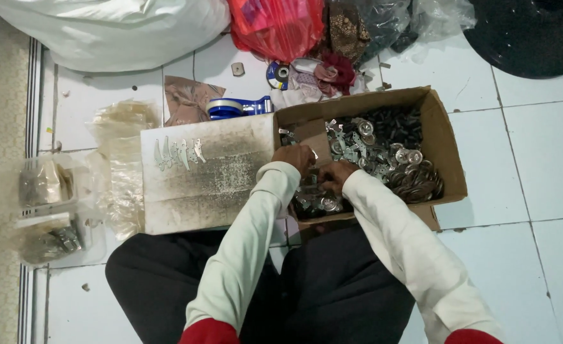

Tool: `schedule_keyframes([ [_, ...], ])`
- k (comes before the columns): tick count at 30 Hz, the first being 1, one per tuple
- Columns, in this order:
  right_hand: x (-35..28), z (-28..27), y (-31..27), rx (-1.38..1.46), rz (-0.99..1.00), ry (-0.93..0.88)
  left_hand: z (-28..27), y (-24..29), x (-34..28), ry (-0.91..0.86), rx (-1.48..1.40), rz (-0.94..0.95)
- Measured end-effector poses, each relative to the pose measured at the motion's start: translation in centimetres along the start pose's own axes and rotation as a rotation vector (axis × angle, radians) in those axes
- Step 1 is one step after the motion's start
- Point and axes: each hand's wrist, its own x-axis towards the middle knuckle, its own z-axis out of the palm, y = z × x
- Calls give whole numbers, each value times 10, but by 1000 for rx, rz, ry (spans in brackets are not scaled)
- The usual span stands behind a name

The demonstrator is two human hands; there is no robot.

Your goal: Arranging small metal decorative components from a cardboard box onto a white template board while sitting on the floor.

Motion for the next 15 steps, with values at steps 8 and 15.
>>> schedule_keyframes([
  [8,3,-8,-2,115,21,94,-18,-10,-5,38,-184,118],
  [15,1,-14,-5,530,-114,369,-13,-17,-11,130,-638,58],
])
